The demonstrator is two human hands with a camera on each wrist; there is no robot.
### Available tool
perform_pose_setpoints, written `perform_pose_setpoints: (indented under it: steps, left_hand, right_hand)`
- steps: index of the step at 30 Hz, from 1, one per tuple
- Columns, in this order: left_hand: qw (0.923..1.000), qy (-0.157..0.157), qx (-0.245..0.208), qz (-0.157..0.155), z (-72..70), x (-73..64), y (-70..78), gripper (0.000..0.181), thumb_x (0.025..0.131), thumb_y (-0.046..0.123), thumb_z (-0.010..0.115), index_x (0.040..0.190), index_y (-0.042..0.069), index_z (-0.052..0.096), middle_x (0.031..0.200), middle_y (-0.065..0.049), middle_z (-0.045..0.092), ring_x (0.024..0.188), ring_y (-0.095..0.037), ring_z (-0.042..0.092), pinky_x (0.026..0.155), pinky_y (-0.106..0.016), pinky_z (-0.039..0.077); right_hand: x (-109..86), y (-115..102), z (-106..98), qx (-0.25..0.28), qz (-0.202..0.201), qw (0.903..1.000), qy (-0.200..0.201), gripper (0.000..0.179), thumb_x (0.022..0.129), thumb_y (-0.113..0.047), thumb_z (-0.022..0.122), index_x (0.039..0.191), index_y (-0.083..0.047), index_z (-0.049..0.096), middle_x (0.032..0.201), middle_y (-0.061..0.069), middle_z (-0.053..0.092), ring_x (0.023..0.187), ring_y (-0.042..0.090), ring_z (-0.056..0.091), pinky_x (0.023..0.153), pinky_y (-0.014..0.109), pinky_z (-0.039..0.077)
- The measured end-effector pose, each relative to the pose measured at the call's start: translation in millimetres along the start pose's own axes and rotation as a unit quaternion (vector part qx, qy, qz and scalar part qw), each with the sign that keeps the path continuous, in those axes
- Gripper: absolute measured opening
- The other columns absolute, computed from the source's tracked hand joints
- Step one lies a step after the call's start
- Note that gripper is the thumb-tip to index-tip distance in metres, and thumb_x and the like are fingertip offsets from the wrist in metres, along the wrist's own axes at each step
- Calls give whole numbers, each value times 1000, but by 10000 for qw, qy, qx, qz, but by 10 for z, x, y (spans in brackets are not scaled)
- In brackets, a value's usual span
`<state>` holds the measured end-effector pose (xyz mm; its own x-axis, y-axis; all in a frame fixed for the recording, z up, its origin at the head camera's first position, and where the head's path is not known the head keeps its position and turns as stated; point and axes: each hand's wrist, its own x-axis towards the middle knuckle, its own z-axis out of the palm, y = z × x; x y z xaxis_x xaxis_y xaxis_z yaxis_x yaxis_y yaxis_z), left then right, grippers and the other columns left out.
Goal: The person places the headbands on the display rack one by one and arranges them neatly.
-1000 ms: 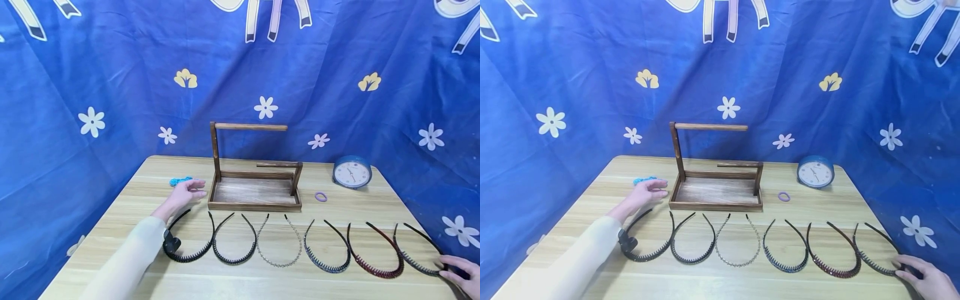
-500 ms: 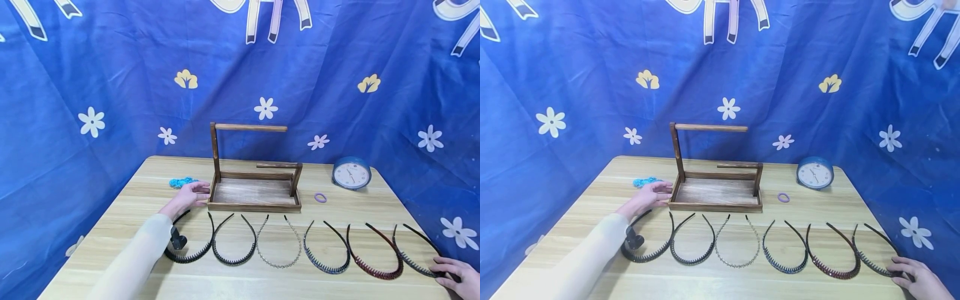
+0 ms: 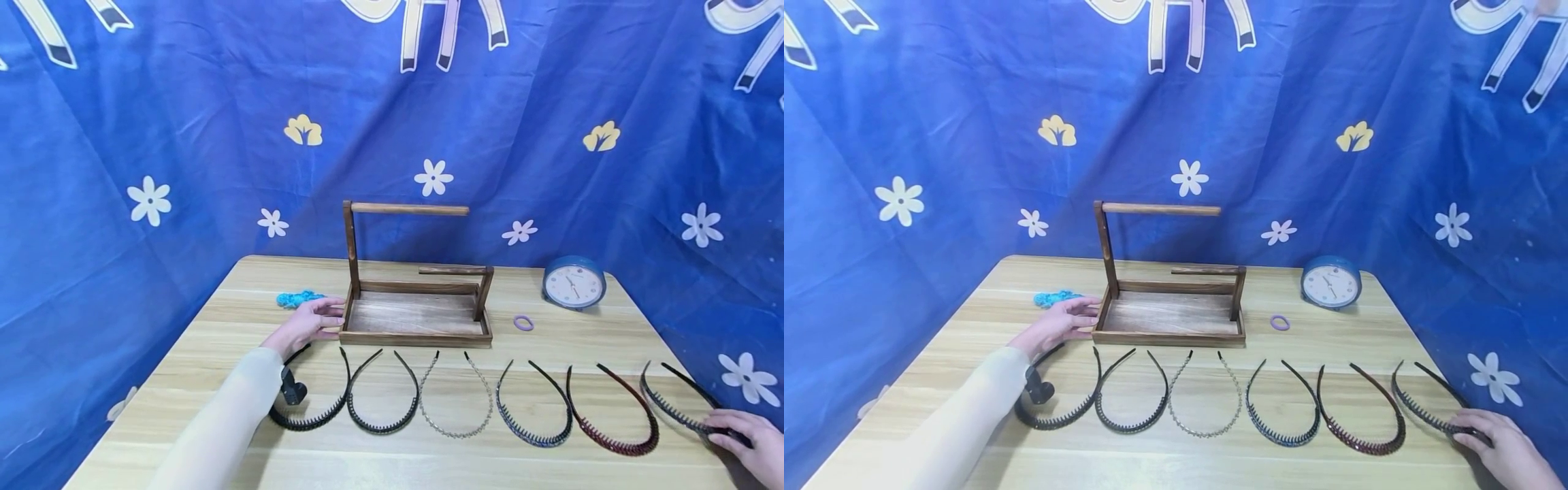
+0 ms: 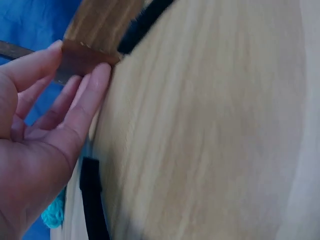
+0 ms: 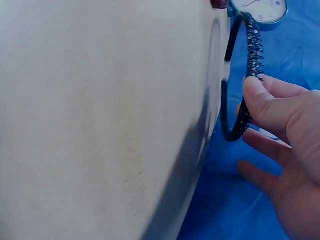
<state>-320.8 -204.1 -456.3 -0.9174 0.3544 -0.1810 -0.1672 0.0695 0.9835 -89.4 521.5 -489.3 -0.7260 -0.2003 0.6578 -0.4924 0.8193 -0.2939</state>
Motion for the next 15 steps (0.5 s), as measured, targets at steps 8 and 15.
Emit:
perform_pose_setpoints:
  steps: [8, 15]
  left_hand:
    - [10000, -26, 23, 1, 2, 4, -5, 56, 89, -4, 56, 141, 3, 35, 134, -25, 38, 109, -30, 52, 85, -46, 51]
    - [10000, -7, 17, 17, 4, -10, -12, 57, 89, -4, 56, 141, 3, 35, 133, -25, 38, 110, -31, 51, 85, -46, 51]
  right_hand:
    - [236, -193, 10, -85, 124, 9995, 293, 18, 70, -32, 75, 78, -18, 67, 96, -37, 50, 97, -24, 39, 79, -4, 25]
    - [527, -403, 10, -461, 223, 9986, -137, 29, 61, -2, 81, 84, -15, 67, 94, -33, 52, 94, -25, 36, 77, -4, 24]
